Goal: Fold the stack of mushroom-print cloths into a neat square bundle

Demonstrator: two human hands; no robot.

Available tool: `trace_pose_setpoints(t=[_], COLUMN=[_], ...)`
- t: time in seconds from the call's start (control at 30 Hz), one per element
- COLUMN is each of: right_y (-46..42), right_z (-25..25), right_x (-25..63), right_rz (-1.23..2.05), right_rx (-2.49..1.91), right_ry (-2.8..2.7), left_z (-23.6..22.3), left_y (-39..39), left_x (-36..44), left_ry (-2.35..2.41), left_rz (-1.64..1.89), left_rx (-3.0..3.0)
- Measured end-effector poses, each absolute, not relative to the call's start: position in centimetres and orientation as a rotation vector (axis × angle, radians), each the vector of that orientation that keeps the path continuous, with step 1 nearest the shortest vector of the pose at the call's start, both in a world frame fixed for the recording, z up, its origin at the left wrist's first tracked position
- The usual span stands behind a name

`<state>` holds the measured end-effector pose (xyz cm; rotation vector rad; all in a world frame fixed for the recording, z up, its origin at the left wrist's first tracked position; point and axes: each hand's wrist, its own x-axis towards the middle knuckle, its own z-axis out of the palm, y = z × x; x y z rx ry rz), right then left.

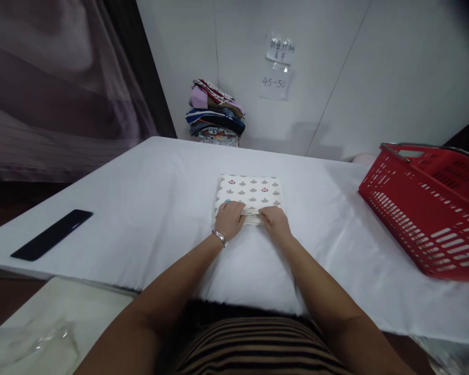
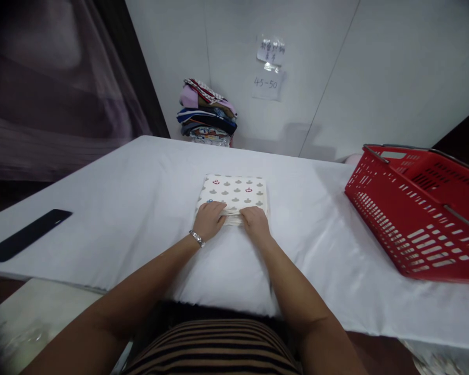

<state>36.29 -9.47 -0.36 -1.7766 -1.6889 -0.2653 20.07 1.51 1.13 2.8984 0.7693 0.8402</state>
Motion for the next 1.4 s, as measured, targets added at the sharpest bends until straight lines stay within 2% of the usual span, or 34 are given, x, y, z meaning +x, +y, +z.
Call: trace_pose_setpoints(t=[0.5, 0.83, 1.4], right_y=[-9.6, -9.5, -9.8], right_z=[-0.4, -0.3, -0.4], right_x=[36.2, 36.0, 35.9], right_rz=[-0.224, -0.219, -0.218], right_rx=[-1.794, -1.792, -1.793], right_ry=[-1.688, -1.663, -1.675], left_z=[1.0, 0.9, 0.9], left_y=[4.4, 1.8, 1.2], left_x=[17.2, 17.7, 19.5], left_ry=[0.860, 0.446, 0.634], left_rz=[0.851, 0.936, 0.803], left_rx=[2.923, 2.985, 2.879])
